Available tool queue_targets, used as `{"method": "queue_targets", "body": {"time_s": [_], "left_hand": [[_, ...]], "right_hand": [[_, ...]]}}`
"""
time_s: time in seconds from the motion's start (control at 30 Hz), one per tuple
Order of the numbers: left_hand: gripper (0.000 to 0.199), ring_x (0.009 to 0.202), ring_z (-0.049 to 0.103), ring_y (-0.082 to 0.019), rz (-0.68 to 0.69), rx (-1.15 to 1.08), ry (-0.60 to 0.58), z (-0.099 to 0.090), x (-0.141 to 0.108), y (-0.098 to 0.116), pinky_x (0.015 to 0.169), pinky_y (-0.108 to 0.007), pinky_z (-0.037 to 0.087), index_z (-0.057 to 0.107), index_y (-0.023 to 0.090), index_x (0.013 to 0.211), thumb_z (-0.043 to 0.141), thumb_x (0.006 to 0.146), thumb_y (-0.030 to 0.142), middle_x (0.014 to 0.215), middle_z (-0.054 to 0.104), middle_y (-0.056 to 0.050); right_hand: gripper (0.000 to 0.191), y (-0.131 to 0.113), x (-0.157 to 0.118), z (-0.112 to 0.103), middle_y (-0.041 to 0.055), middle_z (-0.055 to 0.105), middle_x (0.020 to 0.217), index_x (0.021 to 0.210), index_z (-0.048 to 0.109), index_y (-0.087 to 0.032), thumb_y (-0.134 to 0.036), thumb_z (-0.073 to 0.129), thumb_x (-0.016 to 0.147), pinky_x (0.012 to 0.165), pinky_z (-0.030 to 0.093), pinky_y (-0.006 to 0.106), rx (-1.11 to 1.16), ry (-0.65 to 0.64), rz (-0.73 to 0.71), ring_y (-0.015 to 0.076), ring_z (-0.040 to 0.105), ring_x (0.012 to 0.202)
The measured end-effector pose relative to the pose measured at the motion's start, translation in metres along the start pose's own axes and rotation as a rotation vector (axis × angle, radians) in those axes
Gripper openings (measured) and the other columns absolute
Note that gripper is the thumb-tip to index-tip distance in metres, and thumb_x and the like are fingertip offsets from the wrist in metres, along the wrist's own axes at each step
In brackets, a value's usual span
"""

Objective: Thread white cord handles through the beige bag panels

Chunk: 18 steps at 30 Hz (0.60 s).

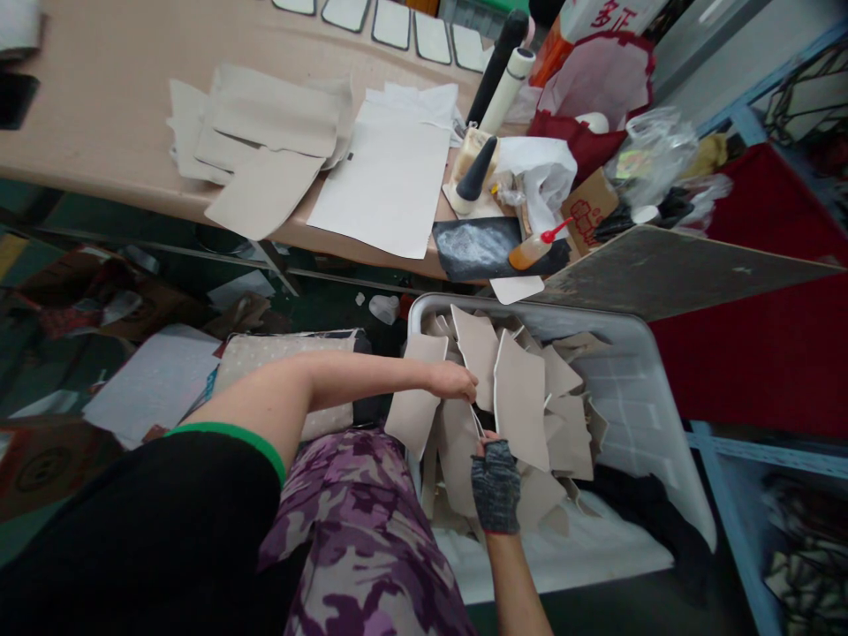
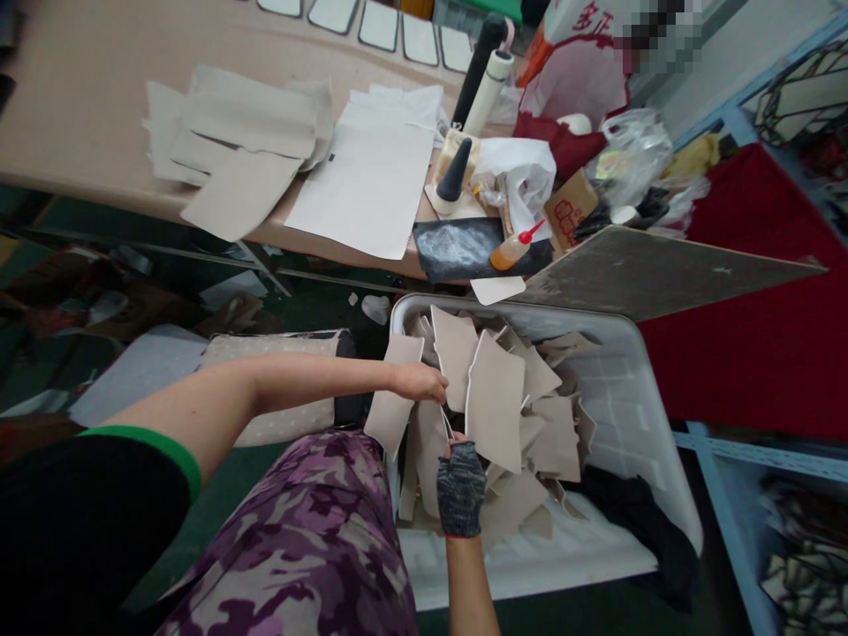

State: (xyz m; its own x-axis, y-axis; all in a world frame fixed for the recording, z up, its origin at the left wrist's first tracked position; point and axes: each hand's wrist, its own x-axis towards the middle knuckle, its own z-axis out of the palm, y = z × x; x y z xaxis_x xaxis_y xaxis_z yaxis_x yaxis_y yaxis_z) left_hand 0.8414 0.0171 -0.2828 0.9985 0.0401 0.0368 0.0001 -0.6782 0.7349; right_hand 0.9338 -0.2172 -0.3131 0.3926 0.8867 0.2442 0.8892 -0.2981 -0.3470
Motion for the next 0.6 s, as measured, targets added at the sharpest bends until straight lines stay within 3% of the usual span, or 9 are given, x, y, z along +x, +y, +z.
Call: {"method": "queue_targets", "body": {"time_s": [0.37,0.6], "left_hand": [[0.011,0.086,0.058,-0.018,0.015,0.073,-0.047,0.005,0.009,-0.011,0.065,-0.023,0.038,0.074,0.024,0.084,0.066,0.08,0.017,0.09,0.066,-0.004],[0.013,0.087,0.059,-0.017,-0.012,0.152,-0.015,0.004,0.009,-0.001,0.061,-0.024,0.036,0.074,0.026,0.078,0.066,0.079,0.016,0.09,0.067,-0.001]], "right_hand": [[0.043,-0.008,0.008,0.0,0.0178,0.067,0.091,0.095,0.06,-0.016,-0.044,0.028,0.094,0.077,0.052,0.046,-0.051,0.005,0.032,0.0279,0.063,0.082],[0.037,-0.007,0.008,0.004,0.0156,0.066,0.086,0.091,0.06,-0.017,-0.041,0.031,0.094,0.074,0.053,0.041,-0.077,0.046,-0.022,0.0257,0.064,0.078]]}}
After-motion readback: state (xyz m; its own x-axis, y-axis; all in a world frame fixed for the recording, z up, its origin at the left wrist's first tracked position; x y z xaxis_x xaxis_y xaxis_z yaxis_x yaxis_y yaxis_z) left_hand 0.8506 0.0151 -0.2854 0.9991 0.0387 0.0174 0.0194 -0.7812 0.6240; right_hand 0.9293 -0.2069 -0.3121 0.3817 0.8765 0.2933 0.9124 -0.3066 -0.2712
